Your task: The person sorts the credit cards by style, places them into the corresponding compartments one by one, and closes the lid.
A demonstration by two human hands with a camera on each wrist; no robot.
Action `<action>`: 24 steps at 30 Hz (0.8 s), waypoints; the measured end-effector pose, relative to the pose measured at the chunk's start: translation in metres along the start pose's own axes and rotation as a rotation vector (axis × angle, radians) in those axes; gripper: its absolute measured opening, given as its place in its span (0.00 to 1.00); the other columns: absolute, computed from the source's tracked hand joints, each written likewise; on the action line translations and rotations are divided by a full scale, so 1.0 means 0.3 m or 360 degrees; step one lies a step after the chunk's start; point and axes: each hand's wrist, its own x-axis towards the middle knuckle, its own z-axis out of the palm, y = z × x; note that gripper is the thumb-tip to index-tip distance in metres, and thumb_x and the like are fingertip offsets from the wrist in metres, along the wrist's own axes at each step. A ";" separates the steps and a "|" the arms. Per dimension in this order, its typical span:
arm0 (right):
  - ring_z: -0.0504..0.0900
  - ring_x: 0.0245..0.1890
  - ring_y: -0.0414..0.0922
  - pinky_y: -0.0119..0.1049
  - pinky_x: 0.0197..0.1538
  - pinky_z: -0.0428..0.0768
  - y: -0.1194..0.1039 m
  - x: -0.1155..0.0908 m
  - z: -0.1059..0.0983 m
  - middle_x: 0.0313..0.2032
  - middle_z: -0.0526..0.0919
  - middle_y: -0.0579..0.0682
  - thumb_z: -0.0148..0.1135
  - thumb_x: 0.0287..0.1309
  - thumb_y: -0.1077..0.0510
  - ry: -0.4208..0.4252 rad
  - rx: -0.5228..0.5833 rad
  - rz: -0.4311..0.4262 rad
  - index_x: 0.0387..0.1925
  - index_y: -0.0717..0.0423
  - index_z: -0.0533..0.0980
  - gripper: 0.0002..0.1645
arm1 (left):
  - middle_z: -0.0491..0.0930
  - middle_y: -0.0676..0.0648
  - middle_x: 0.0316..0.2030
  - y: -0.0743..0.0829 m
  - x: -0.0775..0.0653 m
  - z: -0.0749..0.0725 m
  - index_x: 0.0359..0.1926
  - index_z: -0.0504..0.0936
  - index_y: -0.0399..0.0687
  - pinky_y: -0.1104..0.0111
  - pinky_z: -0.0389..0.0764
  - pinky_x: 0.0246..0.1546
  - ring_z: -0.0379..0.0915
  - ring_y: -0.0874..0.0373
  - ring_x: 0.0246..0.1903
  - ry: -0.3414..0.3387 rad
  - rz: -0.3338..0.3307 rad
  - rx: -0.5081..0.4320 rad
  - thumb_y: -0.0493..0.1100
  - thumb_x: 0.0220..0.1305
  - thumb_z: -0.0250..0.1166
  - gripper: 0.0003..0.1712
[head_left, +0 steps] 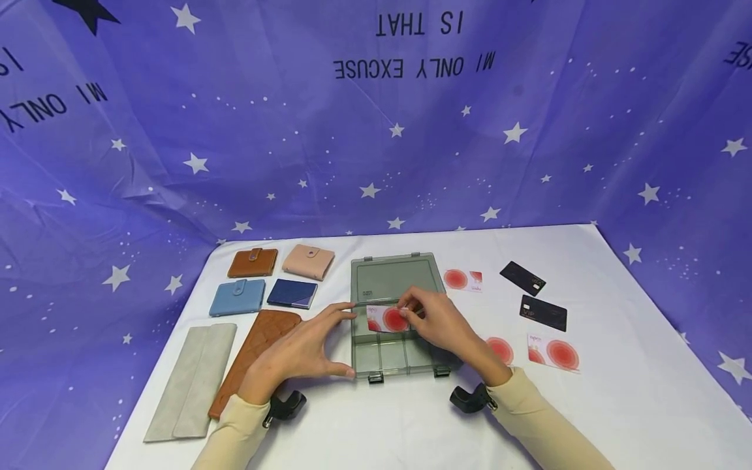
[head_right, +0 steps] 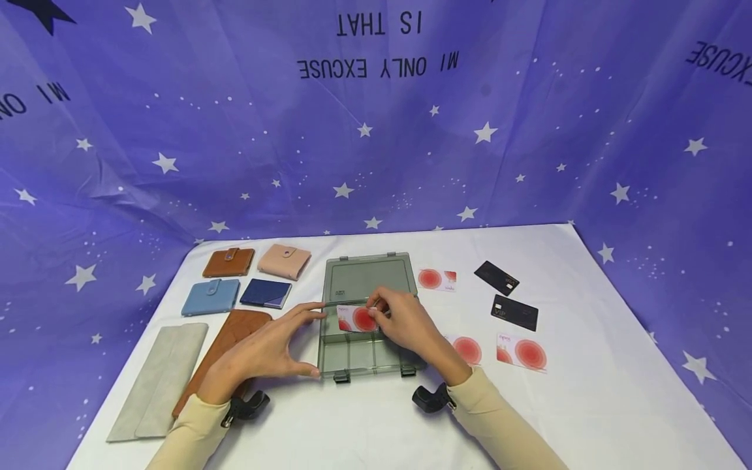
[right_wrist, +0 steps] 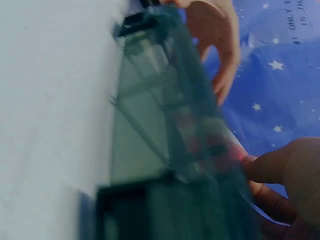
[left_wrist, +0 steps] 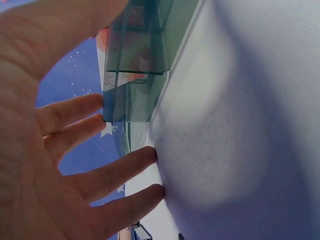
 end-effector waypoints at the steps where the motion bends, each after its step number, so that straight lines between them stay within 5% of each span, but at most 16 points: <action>1: 0.89 0.36 0.38 0.37 0.44 0.87 0.001 -0.001 0.010 0.35 0.90 0.41 0.72 0.70 0.62 0.0007 -0.0018 -0.0003 0.44 0.50 0.84 0.05 | 0.64 0.48 0.80 0.000 0.001 0.000 0.74 0.74 0.45 0.51 0.76 0.69 0.69 0.49 0.74 0.0004 0.0006 -0.0002 0.66 0.48 0.86 0.59; 9: 0.85 0.33 0.36 0.37 0.40 0.85 -0.010 -0.013 0.060 0.36 0.88 0.40 0.73 0.71 0.57 0.0012 -0.0218 0.0040 0.46 0.46 0.86 0.06 | 0.65 0.49 0.80 -0.006 0.002 -0.001 0.73 0.76 0.48 0.52 0.73 0.72 0.68 0.50 0.75 0.0005 -0.0014 -0.0019 0.66 0.49 0.86 0.55; 15: 0.88 0.45 0.48 0.50 0.47 0.85 -0.027 -0.021 0.079 0.47 0.88 0.47 0.67 0.76 0.47 -0.0046 -0.0378 0.0144 0.55 0.46 0.87 0.14 | 0.64 0.49 0.81 -0.004 0.001 -0.003 0.74 0.75 0.48 0.51 0.73 0.71 0.68 0.50 0.75 -0.0017 -0.0026 -0.0045 0.65 0.50 0.86 0.55; 24: 0.86 0.61 0.54 0.57 0.59 0.84 -0.057 -0.021 0.075 0.57 0.88 0.51 0.64 0.77 0.43 -0.0169 -0.0443 0.0137 0.63 0.50 0.84 0.23 | 0.62 0.50 0.82 -0.005 -0.002 -0.010 0.76 0.73 0.48 0.50 0.75 0.70 0.68 0.50 0.75 -0.0058 -0.0036 -0.0056 0.64 0.54 0.84 0.55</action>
